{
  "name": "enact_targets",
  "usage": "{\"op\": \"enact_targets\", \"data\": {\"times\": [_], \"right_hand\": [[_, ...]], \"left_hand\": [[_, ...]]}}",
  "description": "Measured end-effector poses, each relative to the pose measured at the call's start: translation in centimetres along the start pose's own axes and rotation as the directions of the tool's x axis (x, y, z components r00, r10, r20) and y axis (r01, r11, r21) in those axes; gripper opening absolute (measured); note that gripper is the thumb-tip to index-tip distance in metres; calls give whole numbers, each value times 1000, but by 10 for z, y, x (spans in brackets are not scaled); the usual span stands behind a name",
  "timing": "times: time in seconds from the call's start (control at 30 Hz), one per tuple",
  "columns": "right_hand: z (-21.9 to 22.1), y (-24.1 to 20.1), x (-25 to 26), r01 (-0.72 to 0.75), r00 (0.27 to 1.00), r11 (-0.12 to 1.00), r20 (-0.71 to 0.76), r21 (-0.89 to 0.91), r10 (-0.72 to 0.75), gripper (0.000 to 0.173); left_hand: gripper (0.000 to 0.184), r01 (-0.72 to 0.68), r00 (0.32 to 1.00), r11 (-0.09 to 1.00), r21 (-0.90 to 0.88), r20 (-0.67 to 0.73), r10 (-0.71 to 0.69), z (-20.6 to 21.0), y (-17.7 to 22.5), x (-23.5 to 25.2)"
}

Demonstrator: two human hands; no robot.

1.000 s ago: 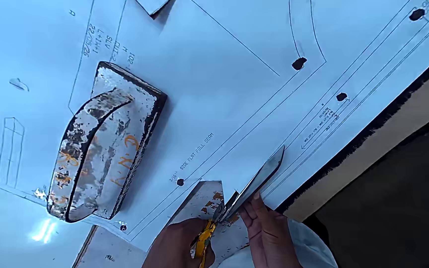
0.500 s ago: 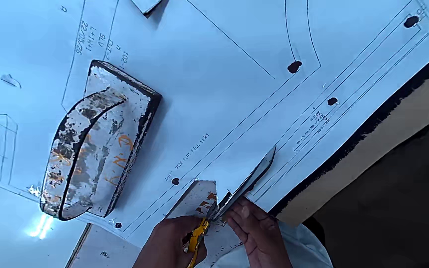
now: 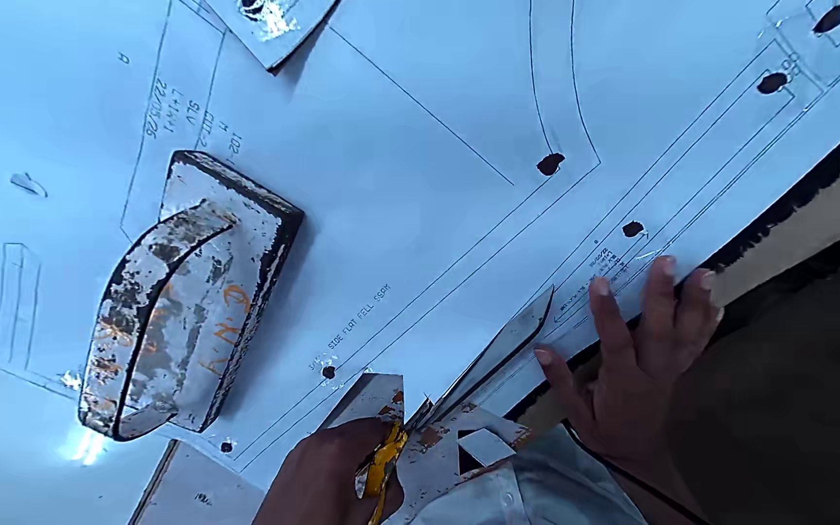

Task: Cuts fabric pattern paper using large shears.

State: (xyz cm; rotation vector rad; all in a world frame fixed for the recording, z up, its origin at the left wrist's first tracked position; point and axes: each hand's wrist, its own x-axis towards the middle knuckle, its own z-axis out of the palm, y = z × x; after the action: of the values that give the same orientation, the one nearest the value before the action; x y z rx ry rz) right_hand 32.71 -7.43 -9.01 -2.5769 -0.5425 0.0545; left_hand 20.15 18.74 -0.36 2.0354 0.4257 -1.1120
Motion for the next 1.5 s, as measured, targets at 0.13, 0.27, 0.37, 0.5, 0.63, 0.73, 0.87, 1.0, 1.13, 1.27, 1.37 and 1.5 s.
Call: {"op": "enact_targets", "data": {"times": [0.13, 0.27, 0.37, 0.5, 0.63, 0.73, 0.87, 1.0, 1.13, 1.27, 1.37, 1.5], "right_hand": [[9, 1, -5, -16, 1000, 998, -2, -62, 16, 70], [12, 3, -6, -15, 1000, 996, -20, -85, 13, 71], [13, 4, -6, -18, 1000, 997, -16, -80, 17, 71], [13, 5, -6, -14, 1000, 998, -23, -67, 13, 70], [13, 6, -6, -5, 999, 999, -35, -51, 4, 70], [14, 6, -6, -9, 999, 999, -41, -45, 7, 69], [14, 6, -7, -6, 999, 999, -33, -41, 4, 69], [15, 8, -7, -2, 999, 999, -41, -43, 0, 68], [15, 8, -7, -7, 1000, 999, -30, -40, 6, 67], [15, 8, -7, -5, 999, 999, -33, -31, 4, 66], [14, 7, -7, 0, 1000, 1000, -29, -29, -1, 66], [14, 7, -6, 1, 1000, 1000, -29, -28, -2, 66]], "left_hand": [[21, 16, 1000, 1000, 10, -2, -16, 0, 1, 0], [18, 6, 999, 1000, 31, -46, -5, 3, -2, 2], [18, 1, 999, 1000, 20, -45, 0, 3, -5, 3], [19, 6, 1000, 1000, -11, -27, -6, 0, 0, 4], [19, -22, 999, 1000, -9, -46, 22, 1, 12, 10], [19, -26, 998, 1000, -14, -63, 25, 5, 12, 11], [18, -34, 993, 999, 4, -109, 35, 8, 11, 11], [18, -19, 994, 1000, -19, -105, 16, 9, 10, 13], [18, 8, 993, 1000, -16, -120, -10, 12, 7, 14], [22, -25, 993, 999, -37, -119, 20, 9, 13, 16], [24, -60, 986, 998, -37, -158, 54, 10, 22, 21], [22, -55, 985, 998, -22, -166, 51, 10, 25, 22]]}}
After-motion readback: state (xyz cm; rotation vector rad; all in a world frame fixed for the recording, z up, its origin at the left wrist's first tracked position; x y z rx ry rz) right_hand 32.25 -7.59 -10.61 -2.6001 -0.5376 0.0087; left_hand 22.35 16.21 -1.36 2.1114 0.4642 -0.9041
